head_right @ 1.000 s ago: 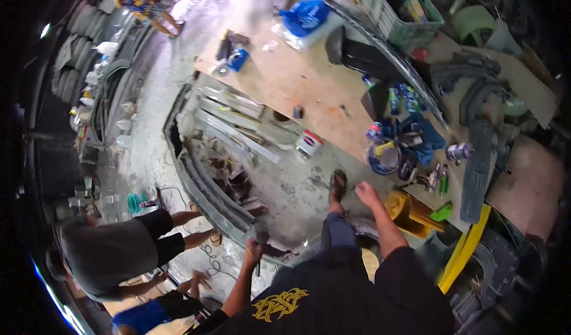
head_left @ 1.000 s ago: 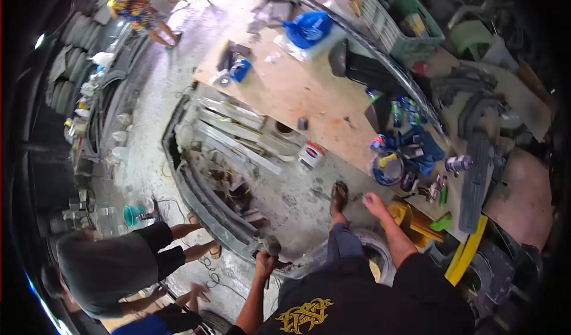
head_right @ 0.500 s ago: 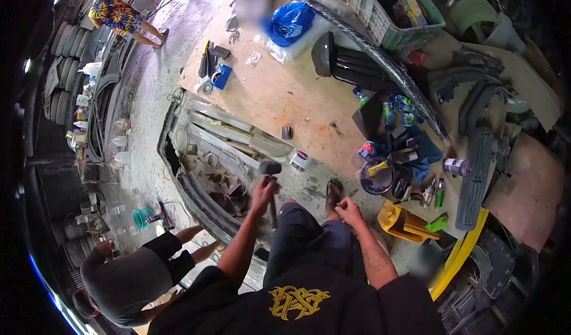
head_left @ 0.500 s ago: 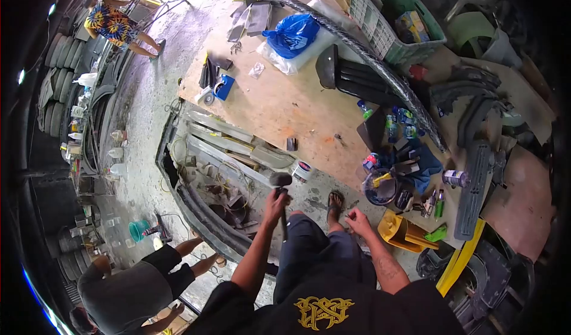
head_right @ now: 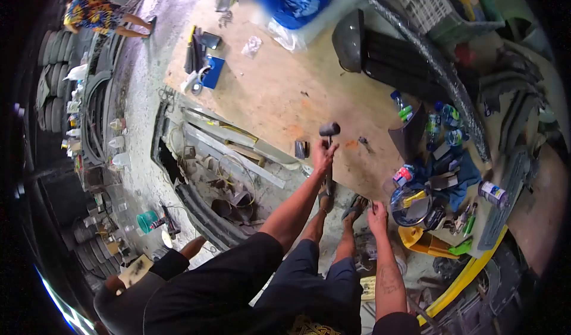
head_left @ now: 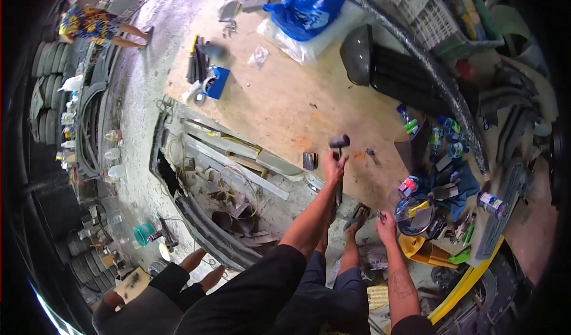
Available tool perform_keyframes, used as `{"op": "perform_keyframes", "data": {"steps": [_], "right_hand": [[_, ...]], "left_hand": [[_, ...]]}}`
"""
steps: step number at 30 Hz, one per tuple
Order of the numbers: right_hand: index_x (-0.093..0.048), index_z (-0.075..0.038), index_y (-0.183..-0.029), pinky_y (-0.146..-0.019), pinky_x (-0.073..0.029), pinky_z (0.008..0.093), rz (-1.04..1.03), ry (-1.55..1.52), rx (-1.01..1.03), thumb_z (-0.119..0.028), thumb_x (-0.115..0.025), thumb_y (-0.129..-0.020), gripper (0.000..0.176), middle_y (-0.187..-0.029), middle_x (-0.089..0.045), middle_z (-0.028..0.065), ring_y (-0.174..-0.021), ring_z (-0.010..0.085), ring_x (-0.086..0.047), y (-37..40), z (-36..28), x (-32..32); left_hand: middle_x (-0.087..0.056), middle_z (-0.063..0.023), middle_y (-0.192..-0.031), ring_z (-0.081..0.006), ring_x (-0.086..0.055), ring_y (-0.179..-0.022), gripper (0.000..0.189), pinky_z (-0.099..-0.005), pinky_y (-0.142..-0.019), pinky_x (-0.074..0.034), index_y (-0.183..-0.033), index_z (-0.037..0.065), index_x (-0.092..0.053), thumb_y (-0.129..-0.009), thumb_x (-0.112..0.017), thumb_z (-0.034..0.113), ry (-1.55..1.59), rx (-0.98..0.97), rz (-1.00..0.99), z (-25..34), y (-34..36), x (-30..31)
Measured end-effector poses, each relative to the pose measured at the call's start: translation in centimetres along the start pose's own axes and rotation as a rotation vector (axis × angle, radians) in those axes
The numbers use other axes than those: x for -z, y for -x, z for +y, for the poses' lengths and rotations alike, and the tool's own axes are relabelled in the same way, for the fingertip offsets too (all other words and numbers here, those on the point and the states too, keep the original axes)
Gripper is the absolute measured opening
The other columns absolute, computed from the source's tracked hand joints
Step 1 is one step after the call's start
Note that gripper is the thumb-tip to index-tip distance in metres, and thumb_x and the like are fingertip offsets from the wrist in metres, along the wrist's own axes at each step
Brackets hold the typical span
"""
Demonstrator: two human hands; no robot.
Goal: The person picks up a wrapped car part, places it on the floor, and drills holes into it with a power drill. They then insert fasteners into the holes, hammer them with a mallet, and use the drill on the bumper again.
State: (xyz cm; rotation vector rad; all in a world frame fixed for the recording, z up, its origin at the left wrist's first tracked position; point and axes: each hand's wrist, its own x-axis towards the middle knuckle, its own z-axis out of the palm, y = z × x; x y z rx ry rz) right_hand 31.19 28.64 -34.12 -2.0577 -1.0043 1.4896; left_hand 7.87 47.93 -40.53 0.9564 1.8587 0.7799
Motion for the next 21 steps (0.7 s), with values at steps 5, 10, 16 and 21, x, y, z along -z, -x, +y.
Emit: {"op": "perform_keyframes", "data": {"steps": [5,10,16,21], "right_hand": [[-0.057,-0.001,-0.108,-0.08,-0.046,0.0314,0.294,0.186,0.192,-0.002,-0.056,-0.083,0.025,-0.09,-0.059,0.0113,-0.088,0.0203,-0.057,-8.9,0.8,-6.5],[-0.055,-0.005,-0.104,-0.08,-0.047,0.0454,0.516,0.273,0.191,0.001,-0.056,-0.078,0.026,-0.096,-0.057,0.0184,-0.094,0.0392,-0.055,-14.3,-2.7,-8.8],[-0.039,-0.003,-0.125,-0.091,-0.04,0.0471,0.423,0.31,0.152,-0.002,-0.055,-0.078,0.05,-0.114,-0.042,0.0246,-0.105,0.0411,-0.045,-14.2,-5.1,-8.4],[-0.041,-0.003,-0.122,-0.088,-0.044,0.0437,0.428,-0.031,0.291,-0.004,-0.054,-0.081,0.043,-0.111,-0.048,0.0235,-0.102,0.0394,-0.052,-5.4,-4.6,-7.2]], "left_hand": [[-0.053,-0.0198,-0.092,-0.0347,-0.053,-0.084,0.026,-0.0436,-0.076,-0.043,-0.1,-0.001,-0.054,-0.085,-0.061,0.019,-0.185,-0.452,0.211,-3.2,-4.2,-4.2],[-0.055,-0.01,-0.095,-0.0201,-0.052,-0.083,0.036,-0.0362,-0.077,-0.045,-0.116,0.001,-0.05,-0.084,-0.063,0.012,-0.018,-0.304,-0.117,-4.0,-5.0,-4.3],[-0.053,-0.0044,-0.087,-0.0128,-0.05,-0.076,0.035,-0.0283,-0.067,-0.044,-0.112,0.004,-0.052,-0.082,-0.069,0.008,-0.02,-0.242,-0.22,-5.9,-5.9,-3.2],[-0.056,-0.005,-0.092,-0.0156,-0.051,-0.082,0.025,-0.0299,-0.077,-0.047,-0.105,0.001,-0.056,-0.082,-0.066,0.001,-0.092,-0.355,-0.27,-10.7,-10.8,-3.9]]}}
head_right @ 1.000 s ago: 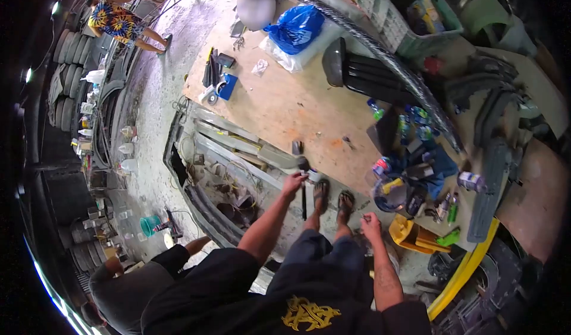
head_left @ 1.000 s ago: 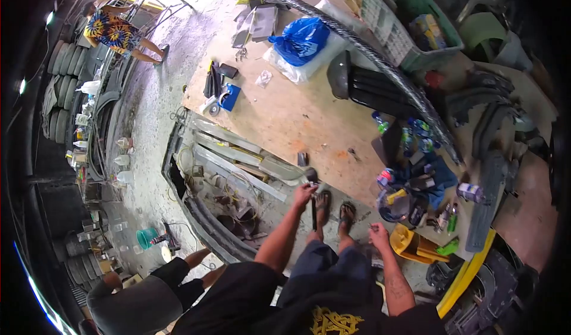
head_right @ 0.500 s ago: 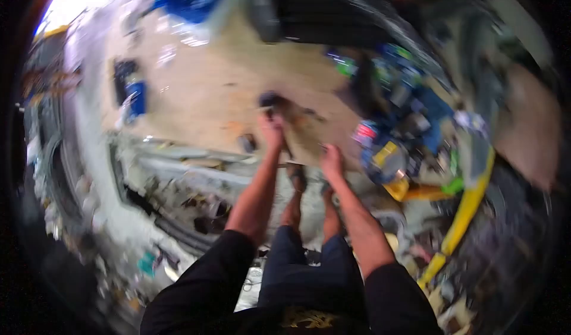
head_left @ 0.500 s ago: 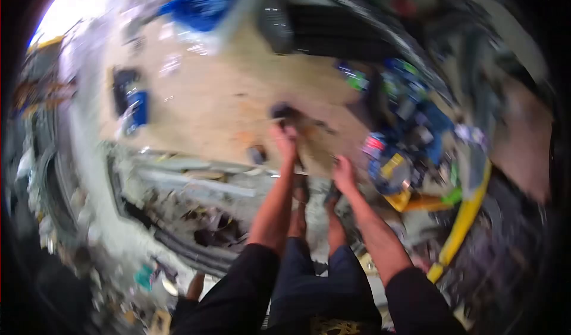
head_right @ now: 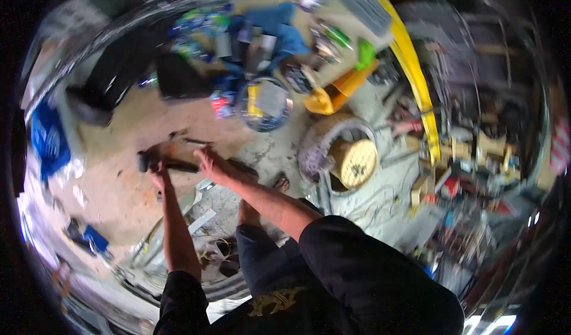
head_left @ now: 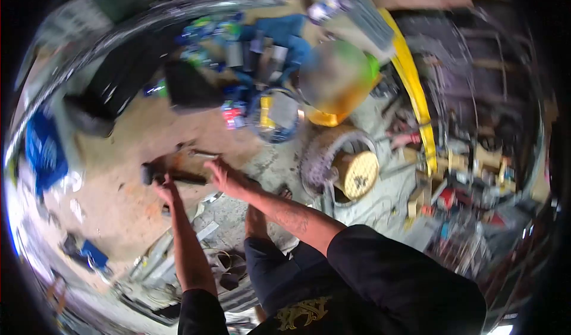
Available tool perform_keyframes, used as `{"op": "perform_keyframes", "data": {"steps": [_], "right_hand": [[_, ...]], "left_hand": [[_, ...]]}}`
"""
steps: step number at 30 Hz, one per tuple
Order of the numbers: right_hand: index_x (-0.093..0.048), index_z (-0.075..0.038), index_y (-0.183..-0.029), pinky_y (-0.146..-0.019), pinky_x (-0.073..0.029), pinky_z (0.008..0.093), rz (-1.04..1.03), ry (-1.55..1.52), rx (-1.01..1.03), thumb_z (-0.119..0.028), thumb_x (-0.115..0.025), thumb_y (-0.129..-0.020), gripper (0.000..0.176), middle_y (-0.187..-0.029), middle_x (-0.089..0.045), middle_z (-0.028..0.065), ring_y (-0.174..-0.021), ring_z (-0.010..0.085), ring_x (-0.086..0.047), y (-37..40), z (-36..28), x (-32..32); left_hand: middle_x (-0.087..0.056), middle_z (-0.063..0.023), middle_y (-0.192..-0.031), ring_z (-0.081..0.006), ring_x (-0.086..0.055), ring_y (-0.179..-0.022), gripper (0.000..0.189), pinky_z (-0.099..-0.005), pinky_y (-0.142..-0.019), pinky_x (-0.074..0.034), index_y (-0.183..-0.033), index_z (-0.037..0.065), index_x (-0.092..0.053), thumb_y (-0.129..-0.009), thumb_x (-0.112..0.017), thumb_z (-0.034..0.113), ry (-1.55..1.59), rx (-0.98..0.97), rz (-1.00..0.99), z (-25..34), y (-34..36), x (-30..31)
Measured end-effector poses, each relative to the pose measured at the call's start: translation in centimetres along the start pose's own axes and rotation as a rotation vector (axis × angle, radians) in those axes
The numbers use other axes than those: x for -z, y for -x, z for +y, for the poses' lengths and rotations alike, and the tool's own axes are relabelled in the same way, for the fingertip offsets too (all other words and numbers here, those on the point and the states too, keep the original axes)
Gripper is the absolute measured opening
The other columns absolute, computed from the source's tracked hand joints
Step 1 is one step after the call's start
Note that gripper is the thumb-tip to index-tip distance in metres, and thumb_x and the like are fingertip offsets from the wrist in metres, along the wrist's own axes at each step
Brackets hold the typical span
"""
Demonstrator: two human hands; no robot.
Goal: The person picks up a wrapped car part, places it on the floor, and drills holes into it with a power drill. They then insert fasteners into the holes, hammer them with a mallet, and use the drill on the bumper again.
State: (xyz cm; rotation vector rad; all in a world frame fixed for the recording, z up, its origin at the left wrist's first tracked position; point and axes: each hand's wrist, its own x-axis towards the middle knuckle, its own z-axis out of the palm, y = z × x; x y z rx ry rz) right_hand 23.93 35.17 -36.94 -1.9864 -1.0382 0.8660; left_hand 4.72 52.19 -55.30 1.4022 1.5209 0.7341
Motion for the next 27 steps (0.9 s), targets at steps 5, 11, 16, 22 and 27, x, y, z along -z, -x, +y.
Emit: {"op": "perform_keyframes", "data": {"steps": [5,11,16,22,27], "right_hand": [[-0.049,-0.005,-0.125,-0.093,-0.044,0.0401,0.087,0.116,-0.174,-0.01,-0.061,-0.079,0.048,-0.127,-0.049,0.0207,-0.113,0.0367,-0.051,16.7,4.9,4.1],[-0.062,-0.002,-0.103,-0.087,-0.046,0.0439,0.312,-0.117,-0.686,-0.011,-0.059,-0.077,0.028,-0.101,-0.059,0.021,-0.104,0.0388,-0.054,39.7,13.8,6.8],[-0.066,-0.008,-0.098,-0.069,-0.052,0.0381,0.691,-0.209,-0.897,-0.017,-0.068,-0.077,0.023,-0.083,-0.067,0.0107,-0.077,0.0266,-0.065,53.6,16.9,7.4],[-0.068,-0.001,-0.096,-0.06,-0.051,0.034,0.985,-0.375,-1.107,-0.023,-0.065,-0.083,0.026,-0.072,-0.068,0.0127,-0.064,0.0207,-0.066,58.4,24.2,14.2],[-0.067,0.001,-0.097,-0.064,-0.05,0.0349,1.319,-0.488,-0.981,-0.021,-0.066,-0.081,0.027,-0.077,-0.067,0.017,-0.069,0.0237,-0.066,55.2,33.3,20.6]], "left_hand": [[-0.062,-0.0053,-0.086,-0.0138,-0.056,-0.074,0.02,-0.028,-0.063,-0.046,-0.103,0.003,-0.056,-0.087,-0.062,0.014,0.176,0.241,-0.222,-0.3,-2.4,3.1],[-0.055,-0.0049,-0.085,-0.0147,-0.054,-0.068,0.04,-0.0281,-0.061,-0.048,-0.114,0.003,-0.05,-0.089,-0.059,0.033,0.141,0.017,-0.289,17.9,9.5,3.5],[-0.046,0.0007,-0.061,-0.0077,-0.044,-0.047,0.034,-0.0211,-0.036,-0.031,-0.089,0.012,-0.057,-0.089,-0.058,0.046,0.119,0.392,-0.923,26.4,26.8,-1.7],[-0.051,-0.002,-0.058,-0.0108,-0.041,-0.038,0.04,-0.024,-0.036,-0.03,-0.087,0.011,-0.055,-0.092,-0.052,0.051,-0.252,0.767,-1.341,25.7,48.1,-9.5],[-0.048,0.0,-0.057,-0.0106,-0.04,-0.039,0.041,-0.0249,-0.036,-0.029,-0.085,0.012,-0.053,-0.094,-0.048,0.052,-0.588,0.792,-1.39,21.5,57.3,-12.9]]}}
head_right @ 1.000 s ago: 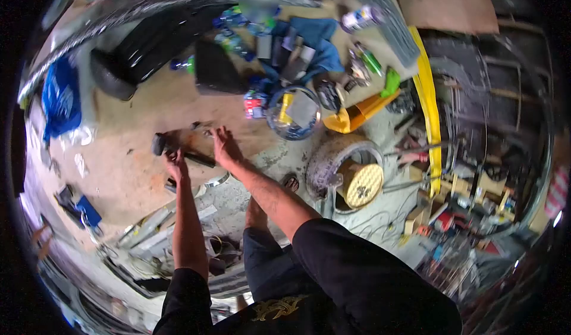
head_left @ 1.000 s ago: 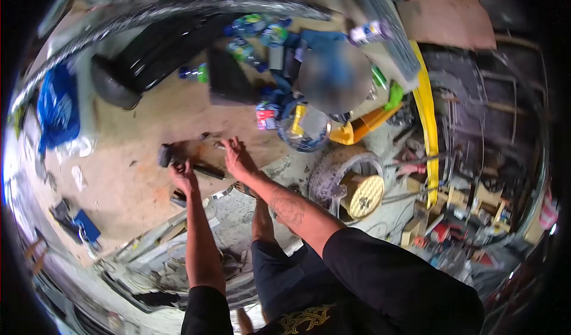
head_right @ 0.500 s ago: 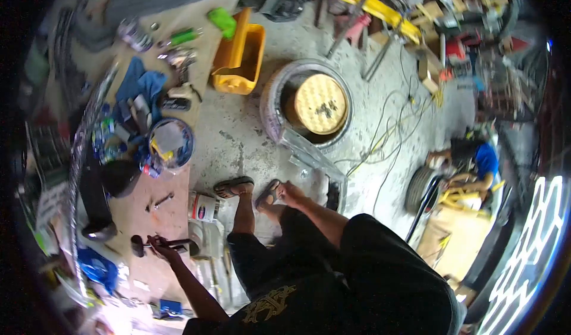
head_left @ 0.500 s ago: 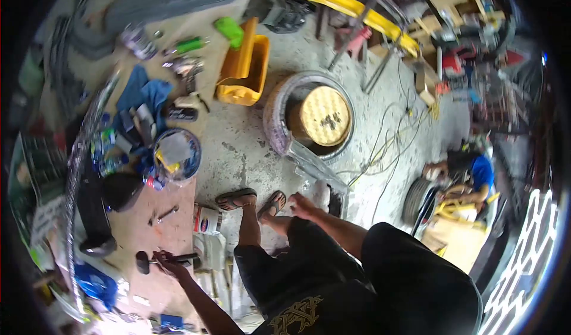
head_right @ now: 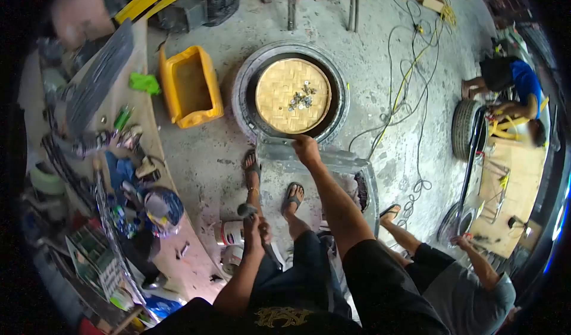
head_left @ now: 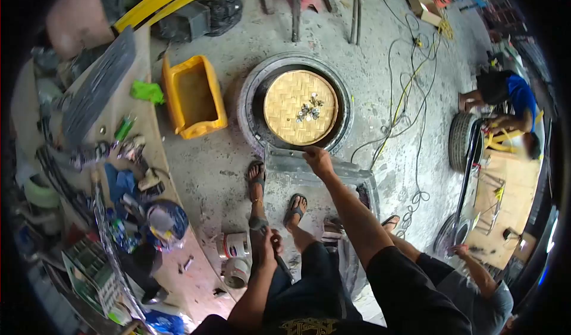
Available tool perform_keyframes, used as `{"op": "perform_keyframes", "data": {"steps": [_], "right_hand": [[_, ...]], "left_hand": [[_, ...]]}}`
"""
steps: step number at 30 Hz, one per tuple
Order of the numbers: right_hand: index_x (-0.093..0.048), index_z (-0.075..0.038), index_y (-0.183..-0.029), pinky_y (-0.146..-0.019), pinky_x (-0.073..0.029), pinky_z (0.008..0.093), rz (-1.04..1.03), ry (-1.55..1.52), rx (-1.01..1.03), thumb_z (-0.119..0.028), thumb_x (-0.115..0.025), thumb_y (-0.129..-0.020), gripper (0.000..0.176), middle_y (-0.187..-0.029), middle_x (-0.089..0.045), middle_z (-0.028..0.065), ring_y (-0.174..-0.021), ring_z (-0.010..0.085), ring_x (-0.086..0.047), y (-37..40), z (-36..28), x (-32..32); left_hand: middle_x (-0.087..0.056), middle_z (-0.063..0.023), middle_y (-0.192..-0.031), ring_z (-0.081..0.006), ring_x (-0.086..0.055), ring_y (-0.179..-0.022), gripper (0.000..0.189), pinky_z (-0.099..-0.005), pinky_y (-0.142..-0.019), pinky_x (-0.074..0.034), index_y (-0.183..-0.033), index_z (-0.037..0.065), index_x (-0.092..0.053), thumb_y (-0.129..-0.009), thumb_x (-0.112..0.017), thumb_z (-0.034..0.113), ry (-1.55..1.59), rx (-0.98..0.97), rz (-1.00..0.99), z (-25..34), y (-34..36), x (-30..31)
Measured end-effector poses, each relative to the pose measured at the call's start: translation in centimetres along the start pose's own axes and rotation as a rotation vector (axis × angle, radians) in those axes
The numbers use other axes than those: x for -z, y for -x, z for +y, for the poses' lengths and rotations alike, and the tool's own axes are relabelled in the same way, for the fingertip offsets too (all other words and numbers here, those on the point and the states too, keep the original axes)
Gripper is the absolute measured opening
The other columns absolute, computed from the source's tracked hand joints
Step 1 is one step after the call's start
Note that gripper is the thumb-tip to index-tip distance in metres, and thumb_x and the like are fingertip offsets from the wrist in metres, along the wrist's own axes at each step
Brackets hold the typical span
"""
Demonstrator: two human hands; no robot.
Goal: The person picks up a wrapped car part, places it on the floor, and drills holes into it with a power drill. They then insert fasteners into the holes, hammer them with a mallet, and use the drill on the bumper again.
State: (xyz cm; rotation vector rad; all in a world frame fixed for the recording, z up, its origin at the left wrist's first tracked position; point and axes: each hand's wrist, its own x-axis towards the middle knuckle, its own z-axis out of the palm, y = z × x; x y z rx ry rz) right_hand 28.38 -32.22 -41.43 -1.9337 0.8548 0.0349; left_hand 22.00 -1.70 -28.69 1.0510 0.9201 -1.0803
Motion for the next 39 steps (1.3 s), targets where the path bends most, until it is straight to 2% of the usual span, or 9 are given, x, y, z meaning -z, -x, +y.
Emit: {"op": "perform_keyframes", "data": {"steps": [5,6,8,9,11,13,21,32,39], "right_hand": [[-0.066,0.002,-0.102,-0.078,-0.051,0.0376,0.098,-0.166,-0.084,-0.005,-0.063,-0.082,0.021,-0.103,-0.066,0.0183,-0.088,0.0294,-0.065,-12.1,4.1,-8.4],[-0.063,0.003,-0.101,-0.085,-0.048,0.0414,-0.019,0.377,0.387,-0.006,-0.057,-0.087,0.018,-0.11,-0.061,0.019,-0.096,0.0309,-0.059,-15.1,12.7,-12.6],[-0.06,0.002,-0.102,-0.094,-0.043,0.0421,0.315,-0.076,-0.284,-0.007,-0.05,-0.088,0.02,-0.116,-0.056,0.0195,-0.106,0.032,-0.053,-17.7,13.5,-16.8],[-0.054,0.001,-0.109,-0.099,-0.038,0.0434,0.144,0.062,0.137,-0.006,-0.048,-0.082,0.029,-0.118,-0.053,0.0237,-0.112,0.035,-0.049,-18.4,15.3,-17.9],[-0.056,0.002,-0.105,-0.09,-0.044,0.0443,0.05,0.244,0.059,-0.002,-0.046,-0.079,0.028,-0.106,-0.053,0.0254,-0.1,0.0413,-0.053,-16.1,4.0,-10.4],[-0.06,0.0,-0.093,-0.082,-0.047,0.0434,0.197,0.133,-0.013,-0.002,-0.046,-0.078,0.021,-0.096,-0.055,0.0227,-0.089,0.0407,-0.056,-17.1,5.8,-12.7],[-0.062,0.001,-0.074,-0.075,-0.049,0.0443,0.097,0.109,0.041,-0.012,-0.046,-0.081,0.022,-0.082,-0.059,0.0259,-0.085,0.0389,-0.06,-17.4,9.0,-12.8],[-0.059,0.0,-0.085,-0.071,-0.049,0.0421,0.173,-0.064,0.106,-0.008,-0.06,-0.069,0.018,-0.084,-0.058,0.0202,-0.082,0.0374,-0.06,-12.7,6.0,-8.5],[-0.062,0.0,-0.083,-0.067,-0.05,0.0377,0.551,-0.435,-0.167,-0.007,-0.068,-0.066,0.019,-0.075,-0.061,0.0155,-0.071,0.0299,-0.062,9.6,2.0,-2.4]], "left_hand": [[-0.046,-0.0015,-0.052,-0.0111,-0.036,-0.034,0.041,-0.0242,-0.034,-0.026,-0.081,0.009,-0.053,-0.093,-0.05,0.048,-0.172,0.27,-0.17,-1.2,-7.2,5.4],[-0.044,-0.0013,-0.051,-0.0109,-0.036,-0.034,0.039,-0.0242,-0.033,-0.026,-0.079,0.008,-0.052,-0.093,-0.05,0.044,-0.209,0.138,-0.082,0.8,-5.8,3.5],[-0.043,-0.0027,-0.051,-0.012,-0.037,-0.035,0.046,-0.0242,-0.032,-0.026,-0.074,0.008,-0.05,-0.093,-0.048,0.05,-0.267,0.221,0.011,1.8,-7.9,5.0],[-0.045,-0.0044,-0.053,-0.0139,-0.038,-0.036,0.052,-0.0252,-0.033,-0.028,-0.074,0.007,-0.048,-0.093,-0.045,0.055,-0.259,0.21,-0.105,2.6,-8.0,5.3],[-0.046,-0.0055,-0.054,-0.0154,-0.038,-0.035,0.051,-0.0268,-0.034,-0.028,-0.076,0.008,-0.047,-0.093,-0.046,0.056,-0.153,0.307,-0.169,3.1,-9.5,5.3],[-0.045,-0.0058,-0.052,-0.0161,-0.038,-0.035,0.047,-0.0277,-0.034,-0.028,-0.075,0.009,-0.046,-0.094,-0.047,0.052,-0.281,0.222,0.132,4.2,-8.6,3.0],[-0.044,-0.0051,-0.05,-0.013,-0.034,-0.033,0.045,-0.0258,-0.032,-0.026,-0.08,0.007,-0.052,-0.094,-0.049,0.05,-0.488,0.192,-0.034,8.7,-7.1,0.8],[-0.045,-0.0018,-0.051,-0.0107,-0.036,-0.036,0.042,-0.026,-0.034,-0.029,-0.079,0.006,-0.055,-0.095,-0.051,0.045,-0.771,-0.042,-0.052,16.5,-6.3,-1.4],[-0.043,0.0012,-0.054,-0.0065,-0.039,-0.046,0.027,-0.0216,-0.042,-0.029,-0.083,0.001,-0.059,-0.094,-0.057,0.025,-1.228,-0.268,-0.394,13.9,-5.2,-12.0]]}}
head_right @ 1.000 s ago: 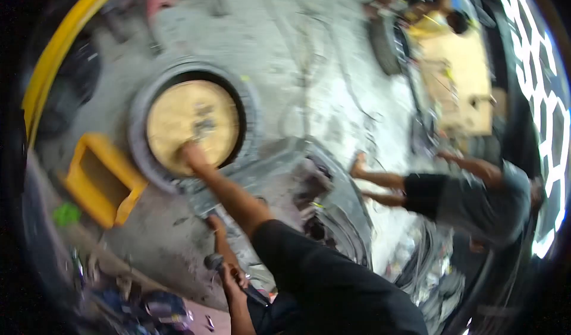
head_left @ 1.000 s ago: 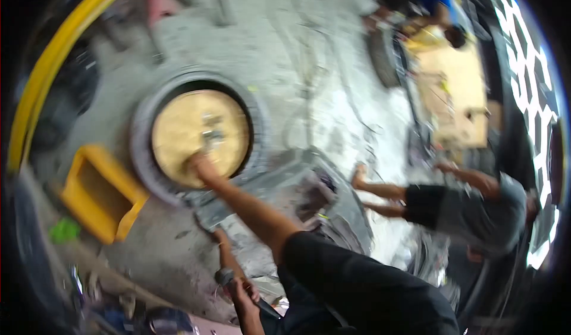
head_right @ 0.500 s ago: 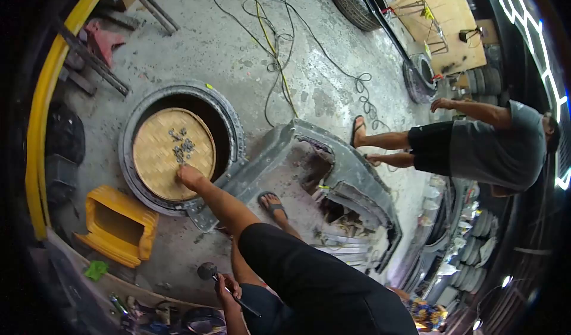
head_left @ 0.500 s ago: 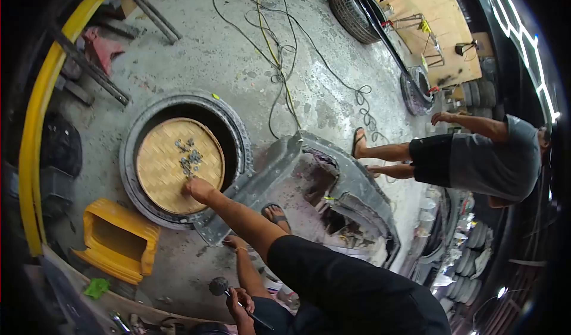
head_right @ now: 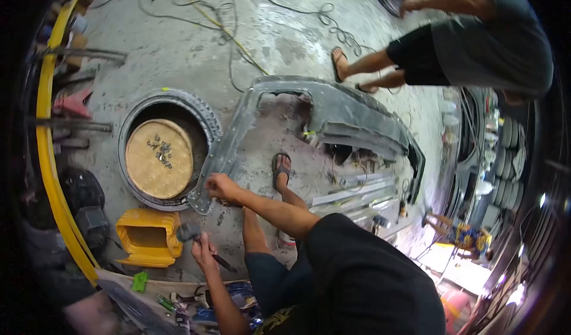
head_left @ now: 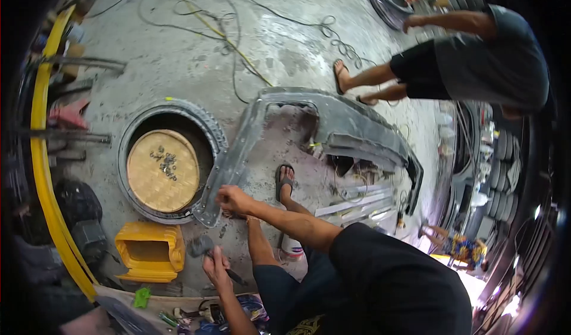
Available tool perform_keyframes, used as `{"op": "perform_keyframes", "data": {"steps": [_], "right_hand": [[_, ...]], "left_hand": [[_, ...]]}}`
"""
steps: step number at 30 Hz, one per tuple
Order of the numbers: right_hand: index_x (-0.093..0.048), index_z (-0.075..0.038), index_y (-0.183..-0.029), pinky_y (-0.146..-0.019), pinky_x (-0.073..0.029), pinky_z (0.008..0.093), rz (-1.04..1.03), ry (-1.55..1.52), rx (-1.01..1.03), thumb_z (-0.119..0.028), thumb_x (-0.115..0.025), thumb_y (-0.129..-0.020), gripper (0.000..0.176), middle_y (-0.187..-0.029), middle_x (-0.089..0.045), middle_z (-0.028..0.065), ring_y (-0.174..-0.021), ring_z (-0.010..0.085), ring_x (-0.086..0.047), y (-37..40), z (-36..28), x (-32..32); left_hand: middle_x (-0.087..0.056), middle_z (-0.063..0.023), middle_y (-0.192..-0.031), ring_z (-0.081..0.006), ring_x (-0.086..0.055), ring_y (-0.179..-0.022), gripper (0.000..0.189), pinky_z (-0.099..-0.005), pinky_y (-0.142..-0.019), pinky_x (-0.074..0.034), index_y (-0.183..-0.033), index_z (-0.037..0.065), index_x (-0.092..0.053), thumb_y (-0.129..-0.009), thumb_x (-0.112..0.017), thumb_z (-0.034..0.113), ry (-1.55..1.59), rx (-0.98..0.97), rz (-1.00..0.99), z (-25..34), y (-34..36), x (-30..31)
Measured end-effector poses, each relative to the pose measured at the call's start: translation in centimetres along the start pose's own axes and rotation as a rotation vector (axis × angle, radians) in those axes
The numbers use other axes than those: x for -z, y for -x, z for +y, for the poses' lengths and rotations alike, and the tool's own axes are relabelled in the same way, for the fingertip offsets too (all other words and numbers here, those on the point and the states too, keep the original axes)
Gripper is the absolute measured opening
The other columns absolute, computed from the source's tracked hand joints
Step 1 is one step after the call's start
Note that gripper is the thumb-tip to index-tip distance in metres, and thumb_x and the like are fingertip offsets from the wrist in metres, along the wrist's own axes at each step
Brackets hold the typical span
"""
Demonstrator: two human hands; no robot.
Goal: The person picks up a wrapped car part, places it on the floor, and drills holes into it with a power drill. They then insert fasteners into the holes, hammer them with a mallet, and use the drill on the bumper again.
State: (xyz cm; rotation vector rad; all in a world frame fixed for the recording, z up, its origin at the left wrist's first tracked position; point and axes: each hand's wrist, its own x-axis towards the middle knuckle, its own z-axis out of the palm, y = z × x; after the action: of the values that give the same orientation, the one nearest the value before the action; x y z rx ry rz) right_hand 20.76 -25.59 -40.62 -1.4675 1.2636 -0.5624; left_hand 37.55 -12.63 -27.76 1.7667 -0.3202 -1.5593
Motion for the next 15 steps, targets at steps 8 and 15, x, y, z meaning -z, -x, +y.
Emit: {"op": "perform_keyframes", "data": {"steps": [8,15], "right_hand": [[-0.066,0.001,-0.09,-0.064,-0.051,0.0256,0.429,-0.401,-0.475,-0.006,-0.067,-0.079,0.014,-0.073,-0.067,0.0066,-0.069,0.0141,-0.063,16.9,9.8,16.3],[-0.068,0.004,-0.093,-0.061,-0.051,0.0266,0.842,-0.296,-0.563,-0.01,-0.067,-0.084,0.017,-0.072,-0.067,0.0078,-0.064,0.0123,-0.062,26.6,24.1,31.2]], "left_hand": [[-0.042,0.0027,-0.053,-0.0052,-0.035,-0.042,0.027,-0.022,-0.038,-0.025,-0.085,0.002,-0.059,-0.095,-0.055,0.026,-0.265,0.004,-0.189,0.2,0.2,-11.8],[-0.043,0.0035,-0.053,-0.0047,-0.036,-0.042,0.026,-0.0219,-0.038,-0.025,-0.083,0.004,-0.061,-0.095,-0.055,0.026,-0.474,0.237,-0.321,-7.1,5.2,-23.0]]}}
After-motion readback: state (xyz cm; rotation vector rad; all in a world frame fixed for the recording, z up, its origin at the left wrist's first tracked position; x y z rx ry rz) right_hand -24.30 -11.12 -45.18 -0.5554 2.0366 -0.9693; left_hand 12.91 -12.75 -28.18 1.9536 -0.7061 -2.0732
